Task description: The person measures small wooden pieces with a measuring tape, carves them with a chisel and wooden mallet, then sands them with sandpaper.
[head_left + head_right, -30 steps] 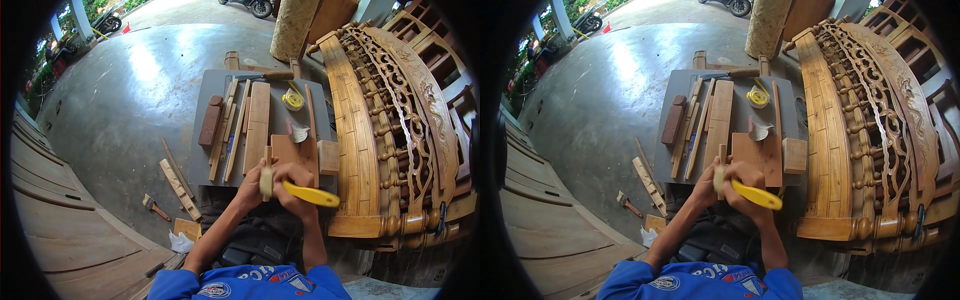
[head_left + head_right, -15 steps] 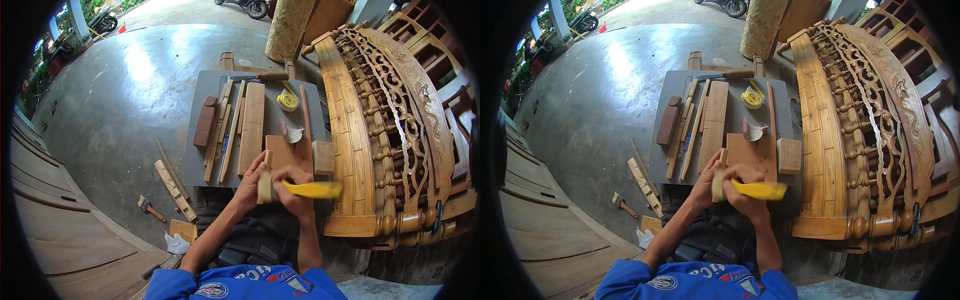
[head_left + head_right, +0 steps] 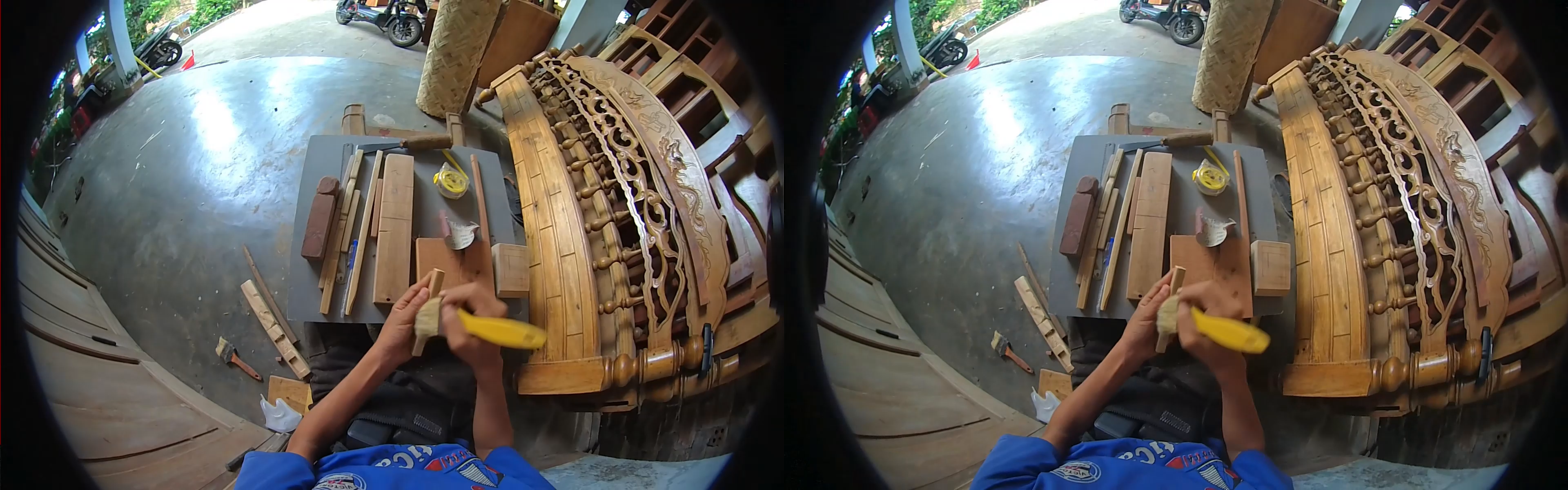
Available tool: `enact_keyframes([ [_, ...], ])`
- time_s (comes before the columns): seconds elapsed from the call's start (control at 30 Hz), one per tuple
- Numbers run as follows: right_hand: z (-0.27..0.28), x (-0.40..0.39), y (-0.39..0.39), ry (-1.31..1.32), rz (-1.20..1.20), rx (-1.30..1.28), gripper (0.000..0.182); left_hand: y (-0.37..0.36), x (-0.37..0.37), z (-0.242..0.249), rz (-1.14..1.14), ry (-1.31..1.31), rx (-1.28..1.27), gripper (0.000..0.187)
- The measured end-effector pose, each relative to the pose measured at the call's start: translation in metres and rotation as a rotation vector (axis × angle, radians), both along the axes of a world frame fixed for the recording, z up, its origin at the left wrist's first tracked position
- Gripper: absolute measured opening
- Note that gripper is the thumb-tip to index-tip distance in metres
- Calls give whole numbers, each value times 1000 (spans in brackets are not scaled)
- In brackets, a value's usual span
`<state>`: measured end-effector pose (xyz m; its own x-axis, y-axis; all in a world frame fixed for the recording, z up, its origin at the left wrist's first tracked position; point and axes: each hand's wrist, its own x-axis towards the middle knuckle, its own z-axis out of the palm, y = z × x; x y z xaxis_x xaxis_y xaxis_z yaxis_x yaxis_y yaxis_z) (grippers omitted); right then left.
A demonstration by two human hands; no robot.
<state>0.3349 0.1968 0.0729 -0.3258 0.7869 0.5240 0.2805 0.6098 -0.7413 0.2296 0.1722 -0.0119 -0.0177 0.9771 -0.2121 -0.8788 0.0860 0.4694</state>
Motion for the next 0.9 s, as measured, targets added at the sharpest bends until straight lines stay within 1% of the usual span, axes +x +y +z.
enact_keyframes([
  [0.03, 2, -2, 4, 130, -52, -121, 4, 0, 0, 1, -2, -36, 32, 37],
  [0.1, 6, -4, 1, 62, -105, 94, 6, -1, -3, 3, -1, -107, 94, 38],
  [0.17, -4, -15, -11, 159, -94, 269, 8, 0, -9, 8, 66, -58, 91, 40],
  [0.2, -14, -13, -19, 96, -84, 283, 11, -1, -13, 8, 91, -34, 80, 41],
  [0.23, -19, -16, -27, 98, -67, 243, 10, -2, -18, 7, 116, -9, 69, 42],
  [0.27, -28, -15, -35, 91, -6, 180, 9, -2, -22, -1, 113, -39, 96, 42],
  [0.3, -32, -16, -39, 85, 56, 116, 9, -2, -27, -4, 80, -15, 154, 43],
  [0.4, -21, -7, -40, -18, 97, -11, 8, -5, -23, -4, 110, -17, 75, 35],
  [0.47, -10, -10, -22, 39, -12, 112, 9, -4, -13, 4, 90, 24, -11, 31],
  [0.5, -5, -13, -13, 78, -78, 187, 9, -3, -10, 8, 30, 5, 7, 26],
  [0.57, 2, -16, -5, 119, -141, 174, 8, -3, -7, 16, 26, -34, 30, 25],
  [0.6, 1, -18, -7, 106, -144, 198, 8, -3, -10, 15, 38, -11, 44, 25],
  [0.63, -5, -21, -13, 140, -112, 218, 8, -2, -16, 12, 52, 12, 59, 25],
  [0.7, -19, -17, -31, 53, 30, 92, 9, -3, -30, 8, 60, 84, 75, 25],
  [0.73, -22, -15, -38, 52, 99, -24, 10, -5, -29, 10, 90, 135, 42, 26],
  [0.77, -20, -15, -36, 40, 70, 22, 10, -6, -27, 15, 121, 183, 9, 26],
  [0.8, -16, -15, -31, 29, 38, 66, 10, -6, -24, 2, 80, 172, 10, 27],
  [0.83, -11, -15, -25, 19, 3, 109, 10, -7, -22, 2, 36, 161, 9, 27],
  [0.87, -2, -20, -13, 76, -82, 260, 9, -7, -11, 7, 86, 146, -1, 29],
  [0.9, 1, -19, -3, 62, -149, 277, 8, -7, -13, 2, 14, 179, 80, 29],
])
